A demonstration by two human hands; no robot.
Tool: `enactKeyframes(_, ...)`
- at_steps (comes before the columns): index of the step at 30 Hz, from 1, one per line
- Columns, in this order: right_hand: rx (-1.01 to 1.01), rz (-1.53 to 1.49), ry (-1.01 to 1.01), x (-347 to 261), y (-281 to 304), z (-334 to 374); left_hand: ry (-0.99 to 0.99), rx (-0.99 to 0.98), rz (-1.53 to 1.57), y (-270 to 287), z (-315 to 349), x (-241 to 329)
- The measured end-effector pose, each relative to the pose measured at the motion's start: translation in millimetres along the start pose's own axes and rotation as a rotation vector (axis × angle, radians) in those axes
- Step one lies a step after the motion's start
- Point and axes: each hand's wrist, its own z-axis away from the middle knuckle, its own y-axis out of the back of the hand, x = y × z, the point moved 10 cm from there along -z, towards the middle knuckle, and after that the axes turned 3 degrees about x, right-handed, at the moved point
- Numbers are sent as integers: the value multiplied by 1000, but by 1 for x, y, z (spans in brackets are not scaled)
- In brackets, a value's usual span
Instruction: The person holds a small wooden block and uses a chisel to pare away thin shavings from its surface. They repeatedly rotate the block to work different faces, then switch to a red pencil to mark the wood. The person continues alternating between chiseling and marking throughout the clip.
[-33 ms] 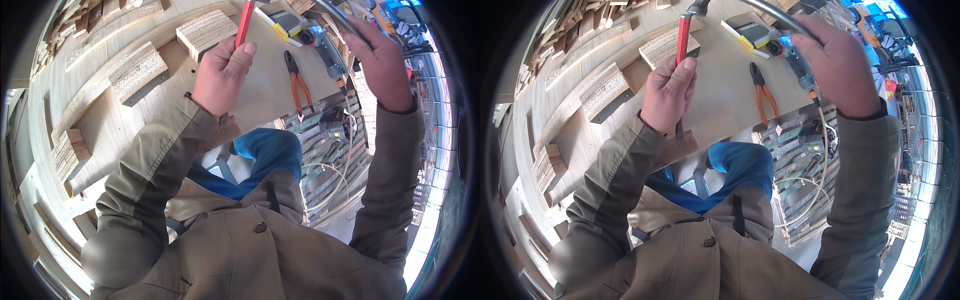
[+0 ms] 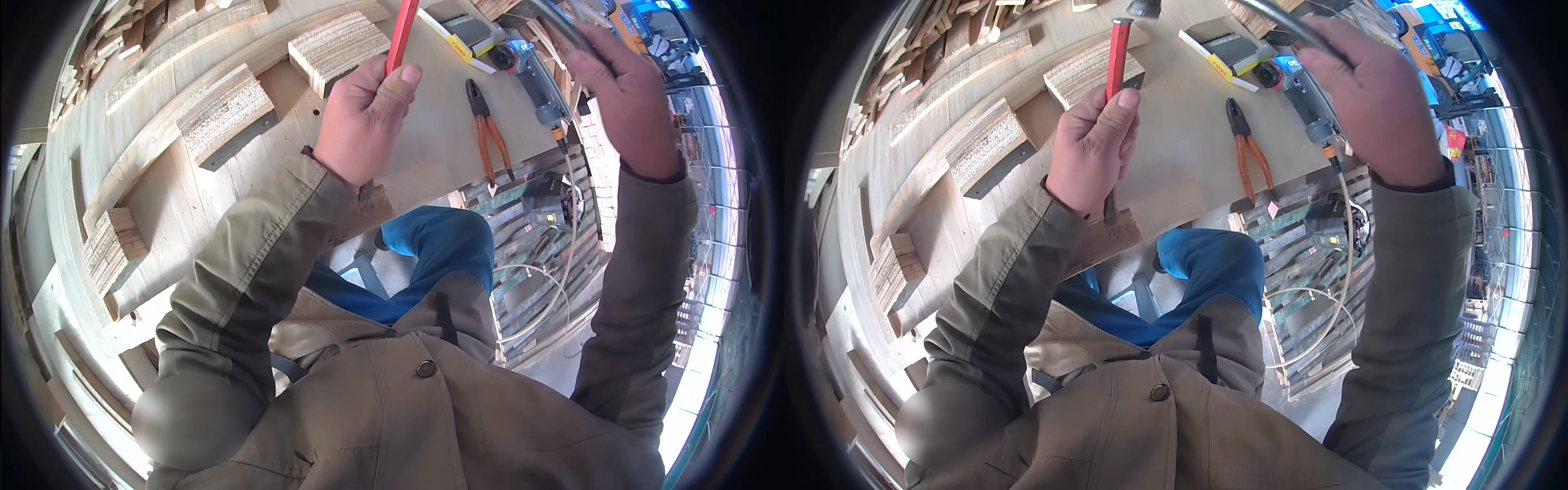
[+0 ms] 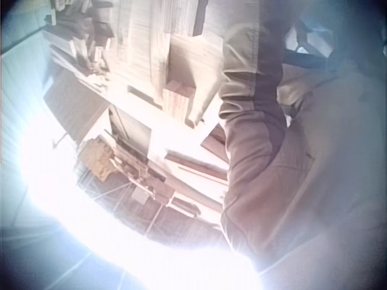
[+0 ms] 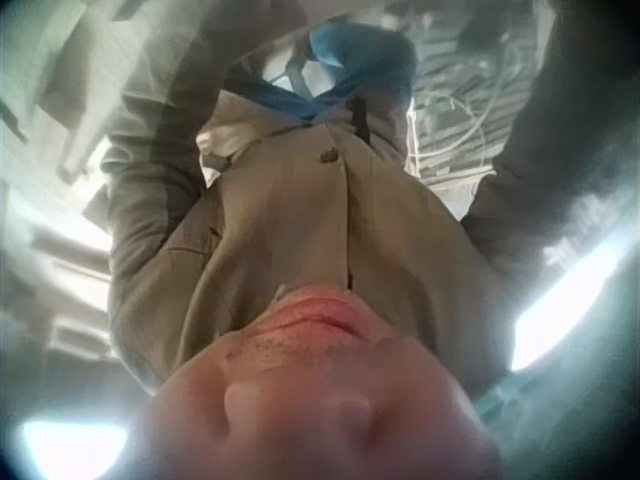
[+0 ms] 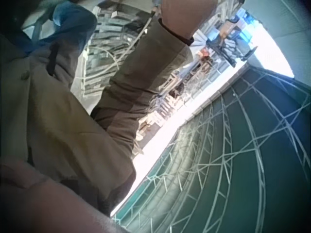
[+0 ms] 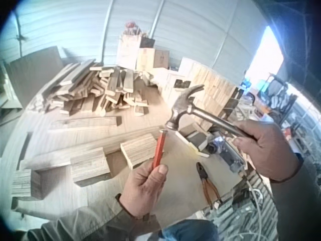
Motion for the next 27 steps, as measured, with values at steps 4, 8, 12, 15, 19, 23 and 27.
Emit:
enactKeyframes(4, 99, -33, -74, -22, 16, -3, 16, -5, 9, 0, -2, -1)
enactKeyframes(8, 66, 183, -63, -50, 7, 3, 103, -18, 97, 3, -3, -6)
enactKeyframes(12, 100, 165, -62, -56, 6, -3, 110, -19, 45, 4, -3, -8)
enactKeyframes(15, 159, 171, 5, -60, 7, -4, 56, 16, 44, 1, -3, -4)
enactKeyframes(19, 77, 262, 8, -59, 0, -1, 52, -9, 40, 1, -3, -4)
enactKeyframes(23, 183, 20, -19, -55, 7, -9, 99, -44, 91, 3, -6, -8)
enactKeyframes(27, 64, 108, 7, -59, 1, -6, 120, -46, 126, 2, -5, -8)
